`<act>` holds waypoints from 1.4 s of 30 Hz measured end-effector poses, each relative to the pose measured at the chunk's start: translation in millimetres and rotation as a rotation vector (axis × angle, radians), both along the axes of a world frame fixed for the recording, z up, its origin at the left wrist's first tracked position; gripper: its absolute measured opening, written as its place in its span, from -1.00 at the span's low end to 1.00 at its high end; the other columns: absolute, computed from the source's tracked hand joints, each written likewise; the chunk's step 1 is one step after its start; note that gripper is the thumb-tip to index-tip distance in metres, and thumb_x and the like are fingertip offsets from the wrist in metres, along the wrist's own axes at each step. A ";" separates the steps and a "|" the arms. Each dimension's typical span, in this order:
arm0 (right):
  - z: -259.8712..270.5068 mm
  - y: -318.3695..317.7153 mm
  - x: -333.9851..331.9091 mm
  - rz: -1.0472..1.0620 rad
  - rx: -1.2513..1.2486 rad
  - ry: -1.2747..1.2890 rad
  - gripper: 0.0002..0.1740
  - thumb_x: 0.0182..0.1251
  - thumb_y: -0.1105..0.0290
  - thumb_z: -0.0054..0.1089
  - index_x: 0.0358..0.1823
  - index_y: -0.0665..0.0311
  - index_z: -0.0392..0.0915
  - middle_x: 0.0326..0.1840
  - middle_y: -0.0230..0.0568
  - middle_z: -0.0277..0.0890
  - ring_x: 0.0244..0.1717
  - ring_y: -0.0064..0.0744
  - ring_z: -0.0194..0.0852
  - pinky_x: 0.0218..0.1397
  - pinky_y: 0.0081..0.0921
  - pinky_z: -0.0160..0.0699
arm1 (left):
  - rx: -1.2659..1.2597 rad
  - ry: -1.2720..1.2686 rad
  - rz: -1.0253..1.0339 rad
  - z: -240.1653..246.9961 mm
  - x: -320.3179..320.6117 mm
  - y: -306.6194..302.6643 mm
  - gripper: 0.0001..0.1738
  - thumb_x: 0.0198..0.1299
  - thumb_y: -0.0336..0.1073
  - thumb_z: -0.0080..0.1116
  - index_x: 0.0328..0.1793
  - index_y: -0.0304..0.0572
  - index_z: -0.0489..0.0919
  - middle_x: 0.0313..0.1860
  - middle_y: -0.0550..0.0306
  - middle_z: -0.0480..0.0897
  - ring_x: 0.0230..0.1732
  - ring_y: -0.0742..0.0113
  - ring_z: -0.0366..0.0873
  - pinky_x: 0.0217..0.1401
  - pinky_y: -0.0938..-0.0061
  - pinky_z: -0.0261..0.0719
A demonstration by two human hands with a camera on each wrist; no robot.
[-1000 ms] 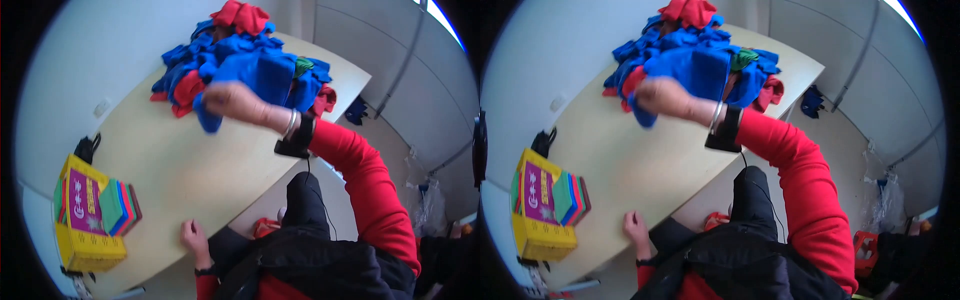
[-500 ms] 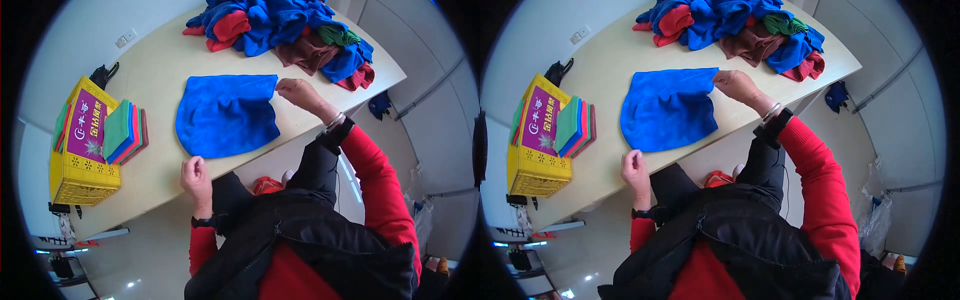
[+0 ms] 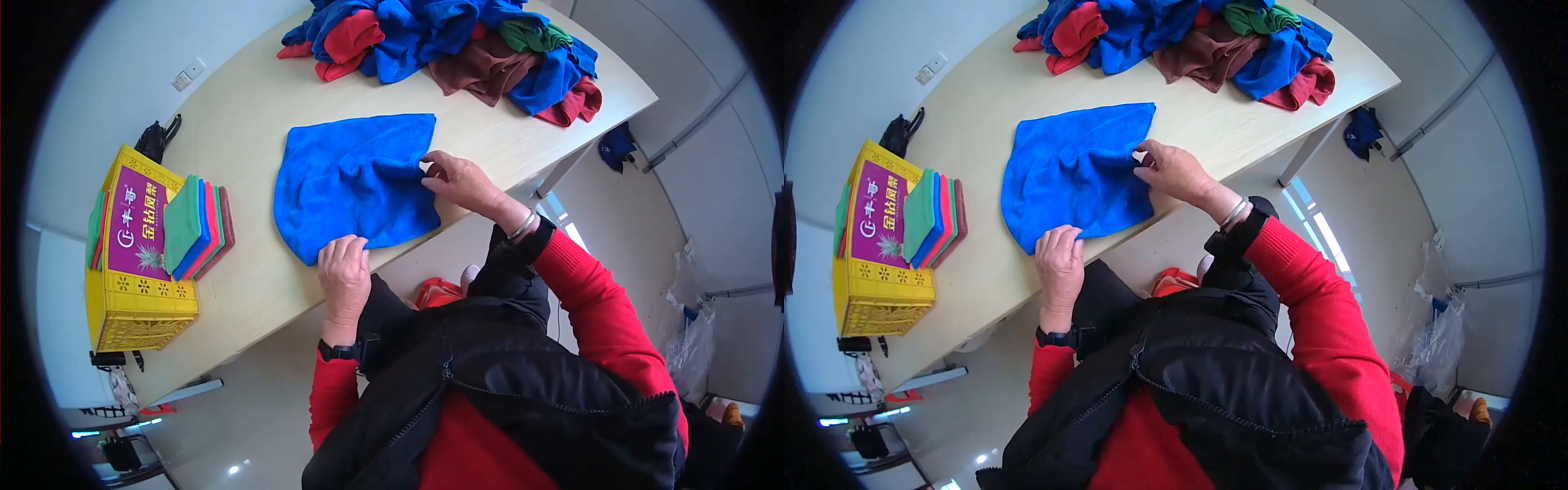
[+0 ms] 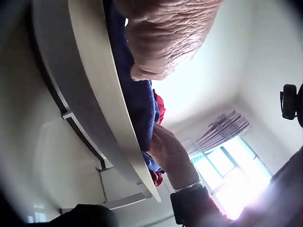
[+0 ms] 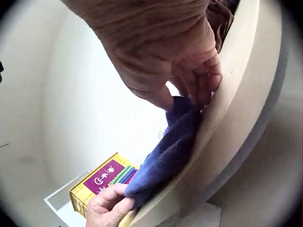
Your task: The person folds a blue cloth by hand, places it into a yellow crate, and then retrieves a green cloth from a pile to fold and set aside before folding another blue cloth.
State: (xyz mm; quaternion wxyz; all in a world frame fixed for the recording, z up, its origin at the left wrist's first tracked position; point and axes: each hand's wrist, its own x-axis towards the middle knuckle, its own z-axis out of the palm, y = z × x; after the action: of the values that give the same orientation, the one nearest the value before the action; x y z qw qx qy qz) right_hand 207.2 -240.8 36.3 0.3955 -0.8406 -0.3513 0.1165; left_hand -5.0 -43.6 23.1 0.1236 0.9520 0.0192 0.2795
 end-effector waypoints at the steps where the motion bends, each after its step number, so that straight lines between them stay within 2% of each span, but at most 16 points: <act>1: 0.5 -1.6 -5.3 0.001 0.040 0.081 -0.49 0.46 0.29 0.20 0.39 0.21 0.43 0.05 -0.04 0.69 -0.02 -0.16 0.72 0.13 -0.30 0.68 | -0.022 -0.004 -0.003 0.2 -1.4 0.3 -0.80 0.17 -0.47 0.28 -0.07 -0.19 0.63 -0.08 0.02 0.67 -0.01 0.01 0.60 0.08 0.19 0.51; 2: 1.6 -4.0 -9.9 -0.002 0.043 0.086 -0.49 0.46 0.29 0.20 0.39 0.21 0.43 0.05 -0.04 0.69 -0.02 -0.16 0.72 0.13 -0.30 0.68 | -0.020 0.002 -0.006 -0.7 -1.8 0.6 -0.80 0.17 -0.47 0.28 -0.07 -0.19 0.63 -0.08 0.02 0.67 -0.01 0.01 0.60 0.08 0.19 0.51; 5: 7.1 -14.0 -22.6 -0.020 0.084 0.250 -0.43 0.50 0.26 0.19 0.48 0.19 0.33 0.11 0.00 0.63 0.03 -0.16 0.69 0.18 -0.27 0.67 | -0.220 -0.051 -0.016 -7.0 -1.4 1.1 -0.83 0.19 -0.49 0.24 -0.09 -0.24 0.61 -0.13 -0.03 0.66 -0.06 -0.04 0.61 0.04 0.19 0.54; 10: 14.4 -34.6 -39.1 -0.054 0.093 0.237 -0.33 0.42 0.31 0.29 0.51 0.18 0.29 0.10 0.03 0.60 0.05 -0.08 0.65 0.25 -0.23 0.62 | -0.192 -0.034 -0.037 -5.6 -0.4 -0.5 -0.85 0.22 -0.50 0.20 -0.09 -0.27 0.60 -0.15 -0.06 0.66 -0.07 -0.07 0.61 0.01 0.18 0.56; 13: 10.1 -41.9 -61.1 0.210 0.114 -0.605 -0.30 0.30 0.37 0.37 0.47 0.15 0.33 0.05 0.03 0.60 0.06 -0.02 0.62 0.25 -0.21 0.58 | -0.241 -0.057 -0.015 -7.6 -0.9 1.5 -0.88 0.26 -0.48 0.19 -0.08 -0.26 0.59 -0.15 -0.06 0.65 -0.05 -0.08 0.60 0.02 0.19 0.56; 18: -3.5 -19.3 -82.7 0.180 0.140 -0.705 -0.37 0.20 0.42 0.41 0.33 0.17 0.44 0.03 -0.02 0.62 0.04 0.02 0.61 0.23 -0.19 0.55 | -0.192 -0.093 0.006 -1.7 14.7 4.4 -0.88 0.26 -0.47 0.21 -0.09 -0.22 0.59 -0.18 -0.05 0.65 -0.11 -0.06 0.60 -0.04 0.18 0.56; 21: -14.3 -2.5 -64.3 0.098 0.167 -0.567 -0.56 0.23 0.43 0.38 0.15 0.24 0.54 -0.02 -0.08 0.63 0.03 -0.04 0.62 0.17 -0.29 0.57 | -0.153 -0.153 0.001 0.7 24.2 13.0 -0.90 0.40 -0.38 0.15 -0.07 -0.26 0.59 -0.20 -0.10 0.64 -0.19 -0.10 0.62 -0.13 0.17 0.57; 22: -13.9 1.1 -61.4 0.104 0.175 -0.569 -0.56 0.23 0.43 0.38 0.15 0.24 0.54 -0.02 -0.08 0.63 0.03 -0.04 0.62 0.17 -0.29 0.57 | -0.147 -0.157 0.008 0.6 25.5 16.9 -0.90 0.40 -0.38 0.15 -0.07 -0.26 0.59 -0.20 -0.10 0.64 -0.19 -0.10 0.62 -0.13 0.17 0.57; 25: -12.6 1.6 -49.6 0.022 0.259 -0.112 -0.67 0.33 0.35 0.30 0.08 0.25 0.60 -0.04 -0.20 0.64 -0.03 -0.18 0.62 0.04 -0.39 0.58 | -0.162 -0.171 -0.023 -1.1 33.8 24.9 -0.85 0.44 -0.31 0.13 -0.07 -0.26 0.59 -0.28 -0.10 0.65 -0.29 -0.12 0.62 -0.24 0.17 0.56; 26: -11.5 2.6 -41.3 0.020 0.260 -0.116 -0.67 0.33 0.35 0.30 0.08 0.25 0.60 -0.04 -0.20 0.64 -0.03 -0.18 0.62 0.04 -0.39 0.58 | -0.161 -0.175 -0.026 -0.5 37.5 27.5 -0.85 0.44 -0.31 0.13 -0.07 -0.26 0.59 -0.28 -0.10 0.65 -0.29 -0.12 0.62 -0.24 0.17 0.56; 29: -10.9 5.2 -15.5 0.016 0.328 0.469 -0.66 0.41 0.29 0.26 0.14 0.25 0.60 -0.07 -0.23 0.64 -0.13 -0.36 0.59 -0.02 -0.42 0.60 | -0.270 -0.005 -0.030 1.8 44.5 40.2 -0.83 0.45 -0.29 0.13 -0.11 -0.26 0.59 -0.36 -0.09 0.63 -0.38 -0.05 0.60 -0.30 0.23 0.55; 34: 10.8 3.8 -15.2 -0.036 0.342 0.556 -0.60 0.44 0.23 0.28 0.21 0.24 0.58 -0.05 -0.25 0.63 -0.15 -0.49 0.53 -0.01 -0.44 0.62 | -0.347 0.069 -0.058 10.1 59.4 56.1 -0.81 0.46 -0.29 0.13 -0.15 -0.28 0.60 -0.43 -0.06 0.58 -0.44 0.14 0.55 -0.32 0.31 0.52; 37: 3.8 -1.6 -33.5 -0.006 0.419 0.209 -0.64 0.44 0.30 0.31 0.19 0.25 0.56 -0.05 -0.36 0.56 -0.10 -0.58 0.48 0.11 -0.53 0.54 | -0.431 0.103 -0.071 5.7 61.9 63.4 -0.80 0.45 -0.29 0.13 -0.15 -0.30 0.60 -0.45 0.00 0.54 -0.45 0.32 0.48 -0.33 0.37 0.50; 38: 1.2 -3.4 -38.1 -0.009 0.418 0.209 -0.64 0.44 0.30 0.31 0.19 0.25 0.56 -0.05 -0.36 0.56 -0.10 -0.58 0.48 0.11 -0.53 0.54 | -0.433 0.105 -0.074 4.7 61.7 64.5 -0.80 0.45 -0.29 0.13 -0.15 -0.30 0.60 -0.45 0.00 0.54 -0.45 0.32 0.48 -0.33 0.37 0.50; 41: -6.6 -8.3 -47.6 -0.238 0.433 0.128 -0.60 0.41 0.35 0.34 0.22 0.24 0.53 -0.03 -0.36 0.56 -0.11 -0.59 0.48 0.05 -0.57 0.56 | -0.436 0.051 -0.103 3.6 60.4 63.9 -0.80 0.45 -0.28 0.14 -0.14 -0.31 0.60 -0.45 0.02 0.53 -0.44 0.36 0.46 -0.32 0.39 0.49; 42: -9.5 -8.0 -50.4 -0.242 0.433 0.128 -0.60 0.41 0.35 0.34 0.22 0.24 0.53 -0.03 -0.36 0.56 -0.11 -0.59 0.48 0.05 -0.57 0.56 | -0.435 0.053 -0.108 4.0 59.8 63.2 -0.80 0.45 -0.28 0.14 -0.14 -0.31 0.60 -0.45 0.02 0.53 -0.44 0.36 0.46 -0.32 0.39 0.49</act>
State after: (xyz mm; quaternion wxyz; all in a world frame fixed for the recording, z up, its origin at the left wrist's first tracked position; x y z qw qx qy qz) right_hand 156.7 -248.8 26.8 0.5988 -0.7632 -0.2389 0.0433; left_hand 54.7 19.5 27.1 0.3403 0.9096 0.0315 0.2365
